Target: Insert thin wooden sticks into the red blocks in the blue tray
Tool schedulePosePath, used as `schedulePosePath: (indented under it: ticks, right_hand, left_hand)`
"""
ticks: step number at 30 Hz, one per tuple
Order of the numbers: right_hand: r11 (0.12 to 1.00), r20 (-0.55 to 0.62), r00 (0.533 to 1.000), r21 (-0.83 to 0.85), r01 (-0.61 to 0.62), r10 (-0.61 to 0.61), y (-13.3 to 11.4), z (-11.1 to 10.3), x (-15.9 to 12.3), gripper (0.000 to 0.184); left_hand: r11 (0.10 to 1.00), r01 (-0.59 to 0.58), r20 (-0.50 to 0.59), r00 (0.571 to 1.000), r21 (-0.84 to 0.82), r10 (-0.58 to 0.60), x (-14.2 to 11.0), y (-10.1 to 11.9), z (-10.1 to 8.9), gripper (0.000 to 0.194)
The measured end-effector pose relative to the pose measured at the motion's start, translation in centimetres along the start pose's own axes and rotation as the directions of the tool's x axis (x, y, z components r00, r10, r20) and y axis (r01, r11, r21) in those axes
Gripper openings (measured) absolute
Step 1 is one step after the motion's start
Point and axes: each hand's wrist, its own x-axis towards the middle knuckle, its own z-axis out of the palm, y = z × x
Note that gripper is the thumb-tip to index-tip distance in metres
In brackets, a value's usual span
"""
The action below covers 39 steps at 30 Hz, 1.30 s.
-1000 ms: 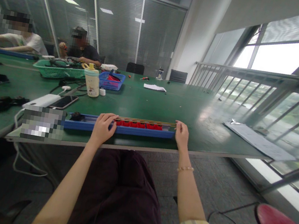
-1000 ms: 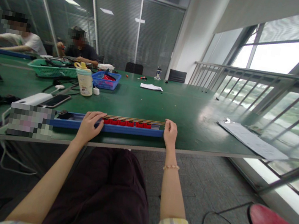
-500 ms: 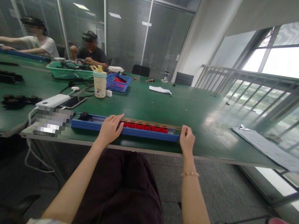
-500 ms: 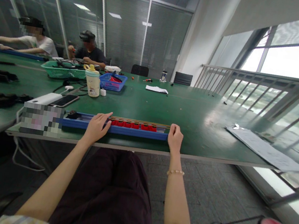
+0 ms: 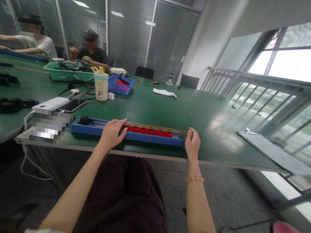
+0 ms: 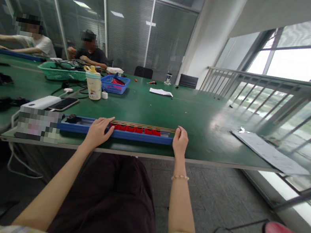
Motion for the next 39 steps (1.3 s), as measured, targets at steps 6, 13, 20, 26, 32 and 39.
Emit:
schedulePosePath:
  ticks: [6,13,20,26,32,39]
  right_hand:
    - [0.996,0.088,0.992,0.000,0.093,-0.093,-0.2,0.1,0.0,0.054]
    - [0.997,0.080,0.994,0.037,0.070,-0.073,-0.7,-0.1,-0.1,0.051]
    - [0.994,-0.021,0.997,0.083,-0.067,0.069,-0.3,-0.3,0.0,0.050]
    - [0.923,0.047,0.966,0.288,-0.257,0.255,0.5,-0.5,0.1,0.041]
    - [0.874,0.153,0.964,0.410,-0.262,0.217,0.0,-0.5,0.2,0.039]
    - [0.835,0.157,0.953,0.459,-0.303,0.259,-0.1,-0.6,0.3,0.038]
  left_hand:
    - [1.000,-0.005,-0.012,1.000,-0.015,0.004,0.0,0.0,-0.1,0.043]
    - [1.000,-0.006,-0.047,0.999,-0.020,0.005,0.0,-0.2,0.2,0.041]
    - [0.998,-0.016,-0.067,0.998,-0.061,0.011,0.0,-0.2,0.1,0.039]
    - [0.997,-0.013,-0.080,0.997,-0.083,0.006,0.2,-0.2,-0.1,0.036]
    - [0.997,-0.002,-0.088,0.996,-0.081,-0.005,0.1,-0.2,-0.2,0.032]
    - [0.994,-0.008,-0.097,0.995,-0.105,-0.002,0.1,-0.1,-0.3,0.032]
